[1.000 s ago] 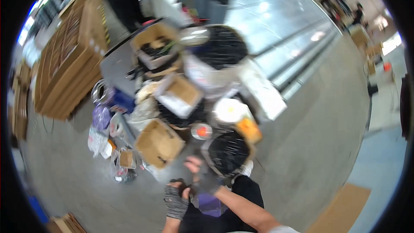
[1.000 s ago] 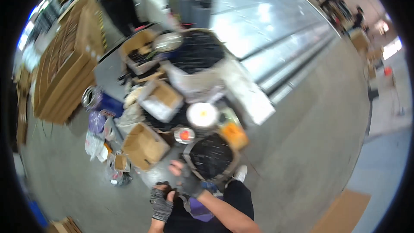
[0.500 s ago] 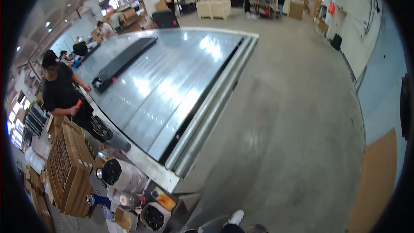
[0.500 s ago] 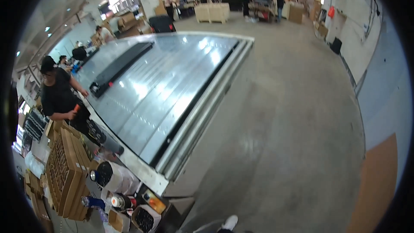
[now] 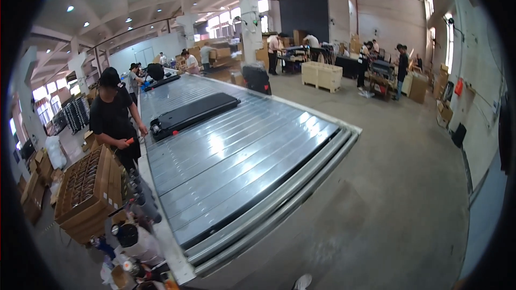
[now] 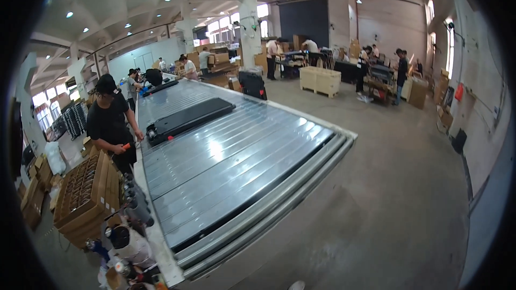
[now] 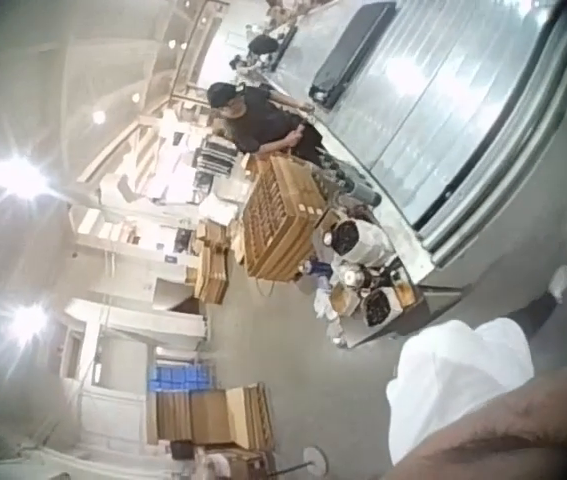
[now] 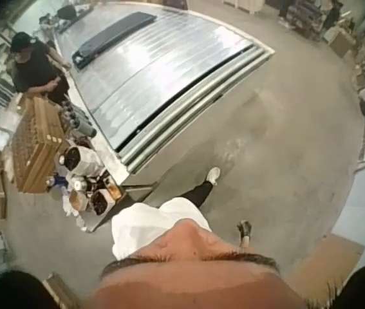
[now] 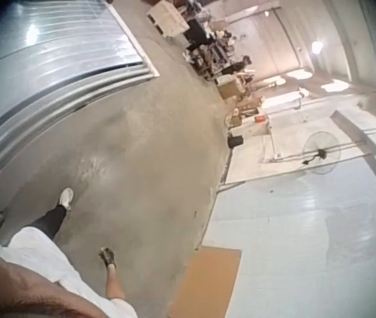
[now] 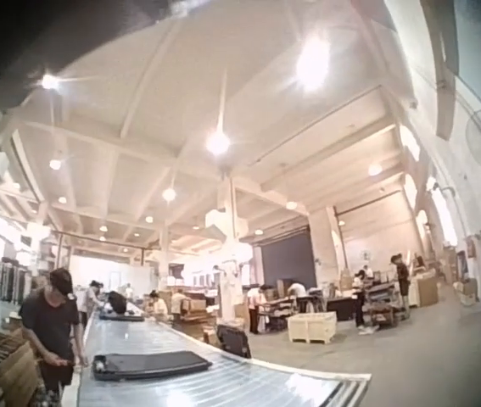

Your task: Assembling small mechanical components like bolts and washers and handling treadmill parts on a factory floor.

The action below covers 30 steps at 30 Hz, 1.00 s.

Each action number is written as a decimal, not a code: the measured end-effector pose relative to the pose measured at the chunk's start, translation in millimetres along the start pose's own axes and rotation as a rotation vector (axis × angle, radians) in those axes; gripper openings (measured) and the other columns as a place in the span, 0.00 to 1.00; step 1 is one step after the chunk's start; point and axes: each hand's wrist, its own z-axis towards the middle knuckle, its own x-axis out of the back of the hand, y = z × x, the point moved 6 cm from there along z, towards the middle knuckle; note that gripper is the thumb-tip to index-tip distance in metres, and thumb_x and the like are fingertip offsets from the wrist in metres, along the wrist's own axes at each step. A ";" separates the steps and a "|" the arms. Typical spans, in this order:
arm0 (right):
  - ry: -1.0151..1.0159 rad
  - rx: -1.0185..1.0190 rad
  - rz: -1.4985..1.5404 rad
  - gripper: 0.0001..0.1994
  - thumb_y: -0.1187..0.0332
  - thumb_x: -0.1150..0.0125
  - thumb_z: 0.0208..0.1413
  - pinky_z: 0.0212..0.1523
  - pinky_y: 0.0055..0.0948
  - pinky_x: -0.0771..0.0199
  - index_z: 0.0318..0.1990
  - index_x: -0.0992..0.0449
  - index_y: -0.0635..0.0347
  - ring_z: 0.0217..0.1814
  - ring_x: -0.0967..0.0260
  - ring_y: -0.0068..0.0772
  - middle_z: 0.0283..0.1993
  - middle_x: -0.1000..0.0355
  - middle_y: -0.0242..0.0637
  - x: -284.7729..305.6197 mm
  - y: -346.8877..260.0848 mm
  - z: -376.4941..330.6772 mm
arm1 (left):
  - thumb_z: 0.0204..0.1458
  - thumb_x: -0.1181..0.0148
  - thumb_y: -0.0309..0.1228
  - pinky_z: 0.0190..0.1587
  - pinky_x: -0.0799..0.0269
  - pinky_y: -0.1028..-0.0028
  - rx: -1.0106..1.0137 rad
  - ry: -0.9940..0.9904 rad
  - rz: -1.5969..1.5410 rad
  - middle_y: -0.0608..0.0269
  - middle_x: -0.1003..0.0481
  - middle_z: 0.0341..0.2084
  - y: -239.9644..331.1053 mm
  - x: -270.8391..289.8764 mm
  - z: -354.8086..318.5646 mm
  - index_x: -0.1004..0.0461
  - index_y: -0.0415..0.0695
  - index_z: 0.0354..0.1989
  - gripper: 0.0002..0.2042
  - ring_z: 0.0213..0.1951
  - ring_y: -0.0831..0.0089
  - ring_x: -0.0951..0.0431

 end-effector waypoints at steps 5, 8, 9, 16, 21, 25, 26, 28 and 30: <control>0.000 0.035 0.007 0.14 0.64 0.46 0.60 0.24 0.32 0.41 0.22 0.38 0.49 0.21 0.44 0.25 0.20 0.41 0.25 67.3 -95.5 105.7 | 0.61 0.49 0.36 0.51 0.27 0.62 -0.114 -0.001 -0.079 0.56 0.21 0.46 279.4 35.9 167.0 0.23 0.48 0.53 0.15 0.48 0.63 0.22; 0.086 -0.057 0.076 0.14 0.63 0.46 0.61 0.25 0.32 0.40 0.22 0.37 0.50 0.21 0.44 0.26 0.20 0.40 0.26 96.3 -153.2 146.6 | 0.61 0.48 0.36 0.52 0.28 0.62 -0.236 -0.025 -0.068 0.57 0.21 0.46 452.6 60.2 250.3 0.23 0.47 0.53 0.15 0.48 0.63 0.22; 0.079 -0.070 0.092 0.14 0.63 0.46 0.61 0.26 0.32 0.40 0.22 0.37 0.50 0.22 0.43 0.26 0.20 0.39 0.26 93.1 -180.9 173.6 | 0.61 0.47 0.35 0.52 0.28 0.62 -0.246 -0.009 -0.062 0.57 0.21 0.46 499.1 66.7 288.7 0.23 0.47 0.52 0.15 0.48 0.63 0.23; 0.231 -0.255 0.271 0.14 0.60 0.45 0.62 0.29 0.33 0.38 0.24 0.34 0.50 0.24 0.42 0.27 0.22 0.36 0.28 152.4 -325.2 348.5 | 0.59 0.48 0.45 0.46 0.27 0.64 -0.707 -0.252 -0.739 0.52 0.19 0.35 893.9 197.1 505.0 0.23 0.40 0.43 0.19 0.39 0.58 0.20; 0.346 -0.395 0.349 0.15 0.58 0.45 0.63 0.31 0.33 0.36 0.24 0.33 0.50 0.25 0.41 0.27 0.23 0.34 0.29 246.7 -467.9 477.6 | 0.58 0.49 0.45 0.50 0.29 0.57 -0.979 -0.396 -0.379 0.46 0.20 0.43 1026.0 160.4 534.1 0.23 0.38 0.45 0.21 0.47 0.50 0.20; 0.368 -0.502 0.339 0.16 0.56 0.44 0.63 0.33 0.34 0.35 0.25 0.31 0.51 0.26 0.41 0.28 0.23 0.33 0.30 255.3 -644.3 559.8 | 0.59 0.44 0.40 0.53 0.29 0.59 -0.334 -0.626 -0.626 0.54 0.22 0.47 972.5 109.2 631.8 0.25 0.44 0.55 0.19 0.52 0.64 0.25; 0.446 -0.206 0.111 0.13 0.59 0.45 0.62 0.27 0.33 0.43 0.25 0.34 0.47 0.23 0.46 0.26 0.22 0.37 0.26 275.1 -728.2 585.1 | 0.60 0.44 0.43 0.54 0.30 0.58 -0.239 -0.546 -0.683 0.53 0.23 0.49 969.0 111.0 661.5 0.26 0.43 0.57 0.22 0.54 0.64 0.25; 0.235 0.082 -0.027 0.12 0.67 0.49 0.57 0.24 0.32 0.51 0.22 0.39 0.45 0.20 0.53 0.23 0.19 0.43 0.23 341.6 -788.3 770.3 | 0.53 0.44 0.51 0.47 0.24 0.56 -0.572 -0.347 -0.264 0.48 0.18 0.31 1014.8 128.1 728.4 0.19 0.41 0.43 0.24 0.37 0.48 0.18; 0.274 0.290 0.053 0.13 0.67 0.49 0.56 0.23 0.32 0.52 0.21 0.41 0.44 0.21 0.54 0.22 0.19 0.46 0.22 363.8 -913.1 839.8 | 0.52 0.43 0.50 0.47 0.24 0.58 -0.277 -0.372 -0.714 0.50 0.17 0.32 1015.2 129.6 786.8 0.19 0.41 0.43 0.23 0.38 0.51 0.17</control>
